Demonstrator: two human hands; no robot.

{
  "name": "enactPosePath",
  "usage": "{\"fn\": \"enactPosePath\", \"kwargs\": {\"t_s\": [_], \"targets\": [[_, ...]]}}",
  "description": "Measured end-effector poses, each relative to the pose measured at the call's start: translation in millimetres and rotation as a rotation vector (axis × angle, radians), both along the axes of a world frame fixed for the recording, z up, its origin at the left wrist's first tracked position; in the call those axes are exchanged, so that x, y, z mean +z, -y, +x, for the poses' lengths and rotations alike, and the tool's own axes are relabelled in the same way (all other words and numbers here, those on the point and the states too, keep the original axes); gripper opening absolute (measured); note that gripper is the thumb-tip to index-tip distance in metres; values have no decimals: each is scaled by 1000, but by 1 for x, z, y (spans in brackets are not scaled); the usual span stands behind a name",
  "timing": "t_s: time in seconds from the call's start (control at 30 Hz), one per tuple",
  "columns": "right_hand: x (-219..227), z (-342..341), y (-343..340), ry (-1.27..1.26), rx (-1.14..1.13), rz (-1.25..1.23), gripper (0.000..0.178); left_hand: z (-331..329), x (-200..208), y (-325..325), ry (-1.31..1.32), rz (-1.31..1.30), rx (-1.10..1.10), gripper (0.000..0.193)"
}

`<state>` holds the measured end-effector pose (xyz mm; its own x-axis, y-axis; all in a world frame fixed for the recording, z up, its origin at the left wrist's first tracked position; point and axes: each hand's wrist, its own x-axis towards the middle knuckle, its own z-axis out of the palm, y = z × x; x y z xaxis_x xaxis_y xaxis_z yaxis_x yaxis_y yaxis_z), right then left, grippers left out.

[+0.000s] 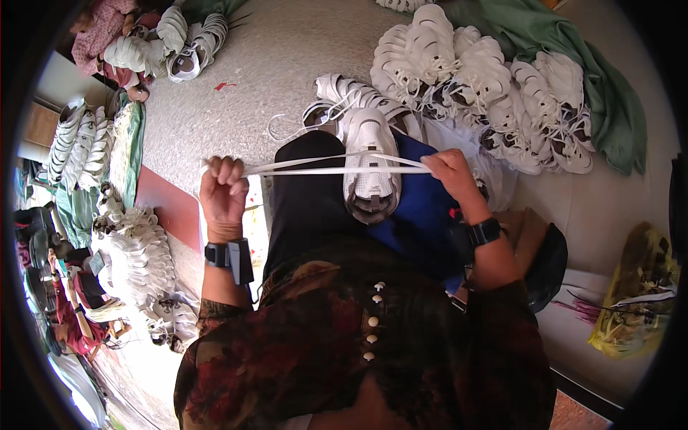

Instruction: The recorder is threading laces through the eyelets of a white shoe upper.

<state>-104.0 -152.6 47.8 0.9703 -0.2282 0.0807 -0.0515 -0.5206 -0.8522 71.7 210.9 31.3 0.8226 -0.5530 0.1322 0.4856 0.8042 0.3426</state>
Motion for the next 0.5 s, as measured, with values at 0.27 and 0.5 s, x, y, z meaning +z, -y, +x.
{"fn": "enactPosePath", "kwargs": {"t_s": [0.27, 0.5], "targets": [[-66, -121, 91, -377, -466, 389, 27, 3, -184, -172, -705, 628, 260, 31], [-11, -51, 28, 15, -261, -441, 17, 11, -95, -42, 1125, 2142, 194, 12]]}}
